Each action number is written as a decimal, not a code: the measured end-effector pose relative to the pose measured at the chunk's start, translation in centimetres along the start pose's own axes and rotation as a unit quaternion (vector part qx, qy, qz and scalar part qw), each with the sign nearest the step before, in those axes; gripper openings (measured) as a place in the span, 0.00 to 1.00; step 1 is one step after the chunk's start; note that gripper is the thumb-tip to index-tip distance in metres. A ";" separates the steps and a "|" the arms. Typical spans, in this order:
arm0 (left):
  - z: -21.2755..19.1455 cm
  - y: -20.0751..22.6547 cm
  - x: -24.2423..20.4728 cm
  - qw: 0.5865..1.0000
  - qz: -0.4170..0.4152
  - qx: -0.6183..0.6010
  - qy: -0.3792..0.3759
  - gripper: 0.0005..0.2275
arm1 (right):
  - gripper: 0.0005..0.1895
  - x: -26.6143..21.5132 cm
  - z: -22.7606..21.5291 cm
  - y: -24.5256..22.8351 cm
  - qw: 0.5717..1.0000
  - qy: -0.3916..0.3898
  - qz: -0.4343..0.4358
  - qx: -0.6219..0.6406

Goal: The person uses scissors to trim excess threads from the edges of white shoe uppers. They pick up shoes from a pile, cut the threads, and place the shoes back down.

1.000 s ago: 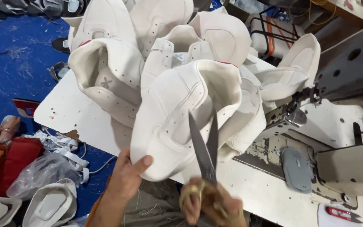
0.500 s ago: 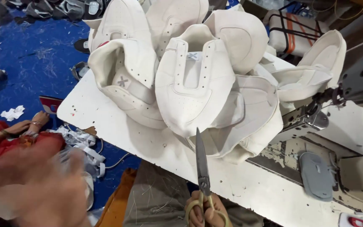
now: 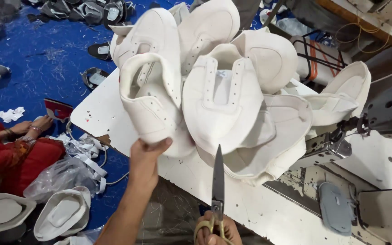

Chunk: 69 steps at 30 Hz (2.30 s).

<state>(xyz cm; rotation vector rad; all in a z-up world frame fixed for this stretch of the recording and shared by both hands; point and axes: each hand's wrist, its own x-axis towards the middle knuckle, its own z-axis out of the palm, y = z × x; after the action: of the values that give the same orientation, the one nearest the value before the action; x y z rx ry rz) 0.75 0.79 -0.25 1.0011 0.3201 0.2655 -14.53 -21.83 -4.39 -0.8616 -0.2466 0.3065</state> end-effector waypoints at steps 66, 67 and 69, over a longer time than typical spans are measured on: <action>-10.7 4.0 -2.5 0.973 0.082 0.214 0.014 0.17 | 0.12 -4.2 -2.4 2.6 0.937 0.112 0.083 -0.320; -10.4 4.2 -1.6 0.936 0.192 0.296 -0.007 0.19 | 0.12 -4.0 -2.0 2.4 0.938 0.112 0.091 -0.316; -9.2 5.5 -0.4 0.923 0.166 0.345 0.036 0.19 | 0.11 -2.1 -0.4 1.9 0.927 0.100 0.129 -0.337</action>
<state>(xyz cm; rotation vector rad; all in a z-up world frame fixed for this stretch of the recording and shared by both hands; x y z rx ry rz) -3.55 10.66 -0.06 1.7530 0.3157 0.5188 -16.67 -21.66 -6.32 -1.6055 -0.0393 0.3826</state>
